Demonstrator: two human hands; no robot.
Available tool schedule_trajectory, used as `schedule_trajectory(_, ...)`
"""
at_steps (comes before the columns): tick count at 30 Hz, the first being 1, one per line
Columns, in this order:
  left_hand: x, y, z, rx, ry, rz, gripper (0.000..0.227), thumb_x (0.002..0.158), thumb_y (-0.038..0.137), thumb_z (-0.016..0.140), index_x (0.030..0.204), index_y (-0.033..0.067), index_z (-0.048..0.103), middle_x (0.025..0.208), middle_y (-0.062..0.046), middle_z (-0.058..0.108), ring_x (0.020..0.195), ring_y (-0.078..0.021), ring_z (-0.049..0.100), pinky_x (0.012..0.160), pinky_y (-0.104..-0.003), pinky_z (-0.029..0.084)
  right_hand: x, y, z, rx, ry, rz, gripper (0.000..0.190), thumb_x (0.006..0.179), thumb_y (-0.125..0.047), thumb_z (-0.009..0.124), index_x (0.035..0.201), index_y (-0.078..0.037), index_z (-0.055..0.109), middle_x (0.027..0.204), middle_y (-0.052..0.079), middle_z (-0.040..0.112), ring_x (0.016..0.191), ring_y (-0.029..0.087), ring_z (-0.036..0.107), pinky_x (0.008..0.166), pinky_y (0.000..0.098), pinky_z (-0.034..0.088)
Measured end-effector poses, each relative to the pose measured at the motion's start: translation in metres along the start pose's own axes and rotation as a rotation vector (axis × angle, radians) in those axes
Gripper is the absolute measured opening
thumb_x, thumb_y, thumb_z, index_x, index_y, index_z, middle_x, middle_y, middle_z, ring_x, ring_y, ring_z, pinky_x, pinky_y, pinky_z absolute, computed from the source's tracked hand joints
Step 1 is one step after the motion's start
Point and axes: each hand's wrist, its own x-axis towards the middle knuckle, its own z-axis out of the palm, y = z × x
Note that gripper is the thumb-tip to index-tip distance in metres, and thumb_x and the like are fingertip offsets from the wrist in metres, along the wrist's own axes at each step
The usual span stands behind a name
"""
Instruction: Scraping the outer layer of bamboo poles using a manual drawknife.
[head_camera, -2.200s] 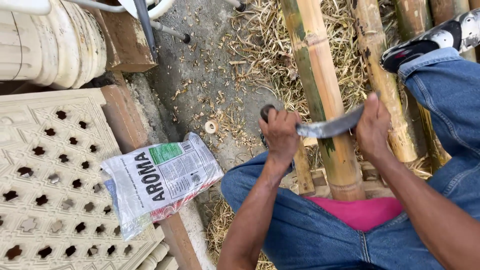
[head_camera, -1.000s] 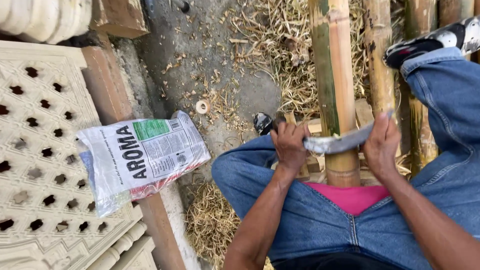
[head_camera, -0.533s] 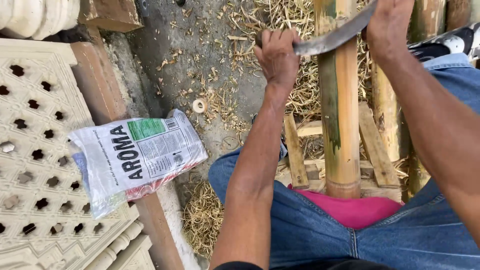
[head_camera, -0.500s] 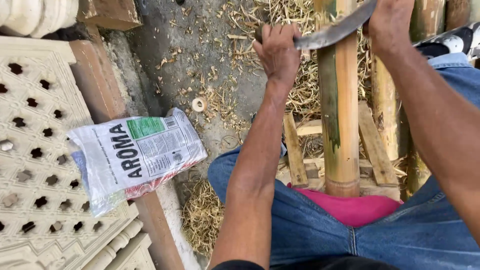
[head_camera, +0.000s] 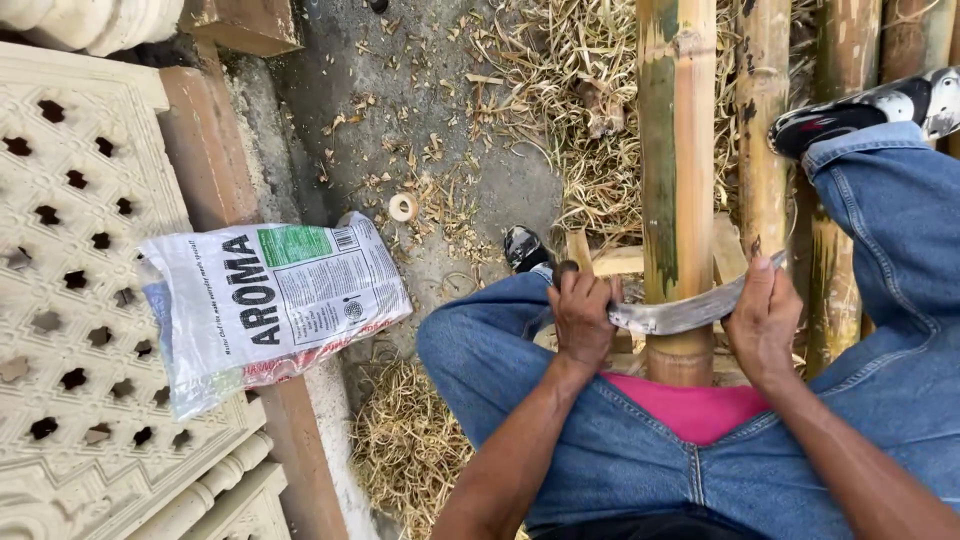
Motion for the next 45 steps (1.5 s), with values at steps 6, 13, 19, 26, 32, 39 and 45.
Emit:
schedule_trajectory(6, 0.012, -0.006, 0.005, 0.006, 0.054, 0.024, 0.026, 0.094, 0.017, 0.074, 0.073, 0.0142, 0.059, 0.077, -0.003, 0.054, 0.085, -0.0249, 0.055, 0.078, -0.044, 0.034, 0.007, -0.036, -0.002, 0.051, 0.007, -0.023, 0.05, 0.121, -0.034, 0.043, 0.088, 0.002, 0.05, 0.071, 0.005, 0.045, 0.067, 0.013, 0.041, 0.059, 0.0359, 0.037)
schedule_trajectory(13, 0.038, -0.008, 0.009, 0.022, 0.096, 0.047, 0.028, 0.093, 0.015, 0.075, 0.072, 0.0118, 0.057, 0.075, -0.004, 0.055, 0.082, -0.026, 0.055, 0.076, -0.045, 0.033, 0.029, -0.042, 0.001, 0.07, 0.015, -0.074, 0.051, 0.124, -0.036, 0.042, 0.09, 0.002, 0.049, 0.073, 0.005, 0.044, 0.07, 0.012, 0.04, 0.061, 0.0371, 0.036)
schedule_trajectory(19, 0.067, -0.027, 0.029, 0.047, 0.136, 0.06, 0.028, 0.096, 0.018, 0.072, 0.074, 0.0105, 0.057, 0.076, -0.003, 0.056, 0.084, -0.024, 0.056, 0.078, -0.045, 0.035, 0.071, -0.052, 0.011, 0.049, -0.017, -0.119, 0.055, 0.122, -0.039, 0.037, 0.083, 0.0, 0.043, 0.069, 0.005, 0.044, 0.063, 0.014, 0.042, 0.058, 0.0372, 0.036)
schedule_trajectory(26, 0.152, -0.057, 0.058, 0.102, 0.135, 0.059, 0.029, 0.103, 0.028, 0.065, 0.076, 0.0183, 0.061, 0.076, -0.001, 0.058, 0.083, -0.021, 0.051, 0.075, -0.041, 0.037, 0.182, -0.051, 0.047, 0.192, 0.007, -0.264, 0.053, 0.123, -0.038, 0.037, 0.08, -0.006, 0.038, 0.069, 0.002, 0.035, 0.063, 0.013, 0.033, 0.056, 0.036, 0.028)
schedule_trajectory(32, 0.241, -0.07, 0.074, 0.144, 0.236, 0.076, 0.021, 0.097, 0.026, 0.067, 0.079, 0.0188, 0.063, 0.08, 0.002, 0.062, 0.089, -0.019, 0.054, 0.08, -0.041, 0.038, 0.227, -0.074, 0.048, 0.301, -0.09, -0.344, 0.06, 0.129, -0.038, 0.038, 0.08, -0.005, 0.037, 0.071, 0.004, 0.038, 0.058, 0.016, 0.032, 0.052, 0.0343, 0.028)
schedule_trajectory(39, 0.14, -0.043, 0.058, 0.092, 0.148, 0.013, 0.025, 0.101, 0.025, 0.064, 0.079, 0.0132, 0.064, 0.085, -0.005, 0.065, 0.095, -0.0233, 0.056, 0.097, -0.05, 0.041, 0.187, -0.087, 0.029, 0.179, -0.215, -0.211, 0.05, 0.126, -0.036, 0.037, 0.088, -0.005, 0.045, 0.072, 0.006, 0.048, 0.06, 0.015, 0.047, 0.051, 0.0354, 0.038)
schedule_trajectory(45, -0.003, 0.002, 0.007, -0.081, -0.046, -0.039, 0.019, 0.096, 0.021, 0.067, 0.079, 0.013, 0.063, 0.083, -0.006, 0.058, 0.092, -0.0289, 0.055, 0.078, -0.048, 0.035, 0.012, -0.02, -0.018, 0.03, -0.101, 0.003, 0.049, 0.122, -0.036, 0.041, 0.09, 0.0, 0.049, 0.074, 0.01, 0.051, 0.064, 0.021, 0.048, 0.056, 0.0408, 0.04)
